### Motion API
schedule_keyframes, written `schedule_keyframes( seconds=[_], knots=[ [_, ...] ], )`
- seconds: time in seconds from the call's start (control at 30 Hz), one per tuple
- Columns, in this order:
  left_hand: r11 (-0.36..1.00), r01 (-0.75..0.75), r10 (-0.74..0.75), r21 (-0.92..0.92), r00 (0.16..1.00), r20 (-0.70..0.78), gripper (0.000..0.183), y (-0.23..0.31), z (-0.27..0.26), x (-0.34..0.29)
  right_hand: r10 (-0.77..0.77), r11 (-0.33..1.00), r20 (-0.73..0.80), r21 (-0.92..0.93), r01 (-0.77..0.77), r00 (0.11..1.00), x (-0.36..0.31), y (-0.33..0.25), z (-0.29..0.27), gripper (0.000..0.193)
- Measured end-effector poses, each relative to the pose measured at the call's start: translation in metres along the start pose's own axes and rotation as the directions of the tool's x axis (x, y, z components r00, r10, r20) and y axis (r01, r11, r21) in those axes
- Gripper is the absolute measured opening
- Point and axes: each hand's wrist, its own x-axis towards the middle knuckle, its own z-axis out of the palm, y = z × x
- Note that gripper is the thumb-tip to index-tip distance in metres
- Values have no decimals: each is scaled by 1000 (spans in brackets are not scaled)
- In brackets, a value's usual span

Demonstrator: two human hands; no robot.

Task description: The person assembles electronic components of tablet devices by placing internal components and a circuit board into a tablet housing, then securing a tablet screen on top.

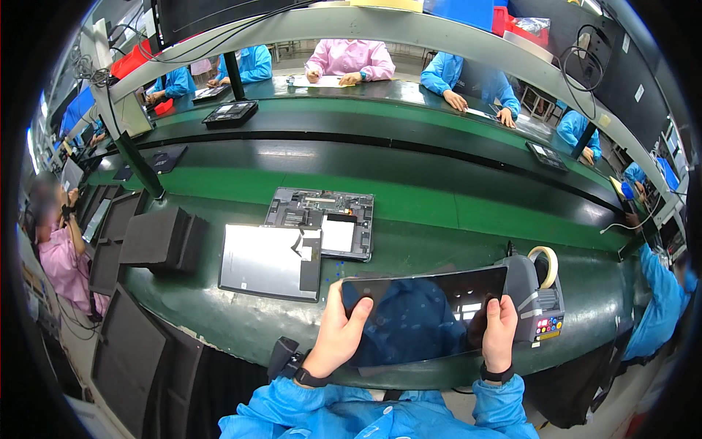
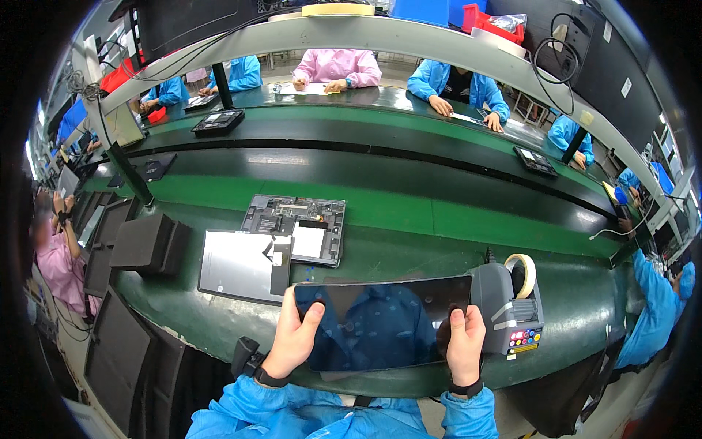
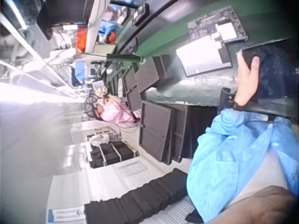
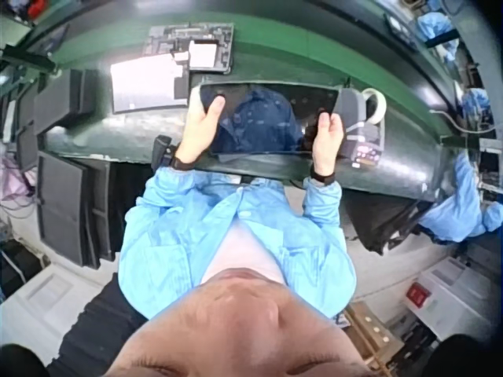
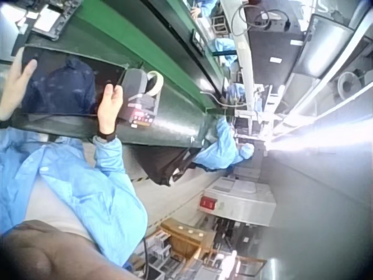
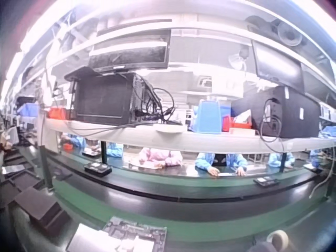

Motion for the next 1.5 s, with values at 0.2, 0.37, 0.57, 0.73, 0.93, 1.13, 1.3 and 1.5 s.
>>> schedule_keyframes(
  seconds=[0.2, 0.37, 0.57, 0.73, 0.93, 1.13, 1.3, 1.5],
  knots=[
    [992, -114, 114, -49, 993, -3, 48, 22, 6, -12, -122, 992, -62, 15, 124, 991, -18, -3, -3, 20],
    [973, -154, 167, -172, 984, 67, 39, 11, 16, -19, -286, 929, -235, -307, 208, 929, -33, -16, -30, 11],
    [969, -240, 245, 58, 964, -103, 35, 15, -4, -23, -355, 935, -716, -287, 210, 601, -54, -4, -106, 13],
    [967, -245, 251, 71, 964, -91, 36, 1, 5, -18, 220, 975, -668, 164, -148, 710, -69, 35, -127, 31],
    [964, -255, 262, 75, 959, -103, 38, 13, 2, -26, 1, 972, -609, -187, -145, 793, -68, 12, -106, 17],
    [970, -173, 186, -169, 981, 61, 40, 18, 14, -25, -470, 836, -229, -424, 347, 852, -46, -85, -91, 7],
    [980, -176, 184, -94, 979, 91, 38, 30, 13, -26, -456, 498, 745, -240, 833, 487, 5, -147, 17, 16],
    [985, -125, 143, -123, 978, 152, 38, 38, 15, -29, -343, 327, 879, -218, 920, 330, 25, -144, 66, 20]
  ],
)
